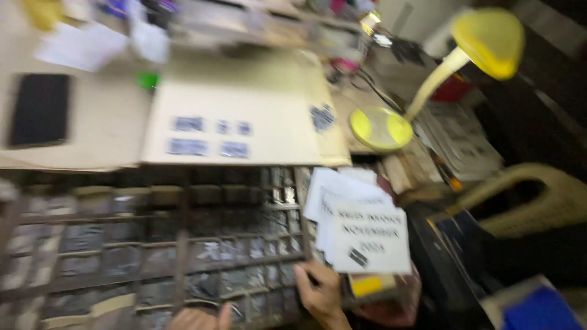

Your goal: Selecting specific metal type characters from a compartmentalized tray while referencing printed invoices for different months.

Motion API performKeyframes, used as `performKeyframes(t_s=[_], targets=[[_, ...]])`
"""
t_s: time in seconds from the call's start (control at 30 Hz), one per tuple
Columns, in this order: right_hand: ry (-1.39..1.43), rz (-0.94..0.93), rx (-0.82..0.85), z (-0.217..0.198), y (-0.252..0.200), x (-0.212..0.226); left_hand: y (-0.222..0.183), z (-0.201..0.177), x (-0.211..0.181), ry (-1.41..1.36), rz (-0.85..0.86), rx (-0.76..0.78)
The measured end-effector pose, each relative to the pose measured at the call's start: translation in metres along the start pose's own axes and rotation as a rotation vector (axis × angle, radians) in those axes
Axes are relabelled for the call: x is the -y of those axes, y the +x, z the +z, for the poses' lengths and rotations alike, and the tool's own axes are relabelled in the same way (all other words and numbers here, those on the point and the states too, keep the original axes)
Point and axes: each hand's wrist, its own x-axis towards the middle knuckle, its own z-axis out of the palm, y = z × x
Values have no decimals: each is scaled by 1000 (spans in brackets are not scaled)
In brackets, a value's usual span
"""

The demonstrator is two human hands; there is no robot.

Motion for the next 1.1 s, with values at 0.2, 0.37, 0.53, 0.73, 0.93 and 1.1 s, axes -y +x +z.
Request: performKeyframes(t_s=[0.2,0.37,0.53,0.73,0.93,1.1], targets=[[64,-46,8,-1,-1,3,73,-68,-42,-87,-285,565],[91,-52,29,4,-12,-14,90,-83,-55,-113,-327,565],[116,-87,7,5,-13,-16,90,-83,-55,-81,-302,584],[49,-96,21,6,-12,-14,87,-80,-52,-70,-333,634],[19,-116,37,9,-14,-17,84,-78,-51,-104,-293,542],[-5,-96,48,8,-14,-15,86,-78,-52,-121,-265,501]])
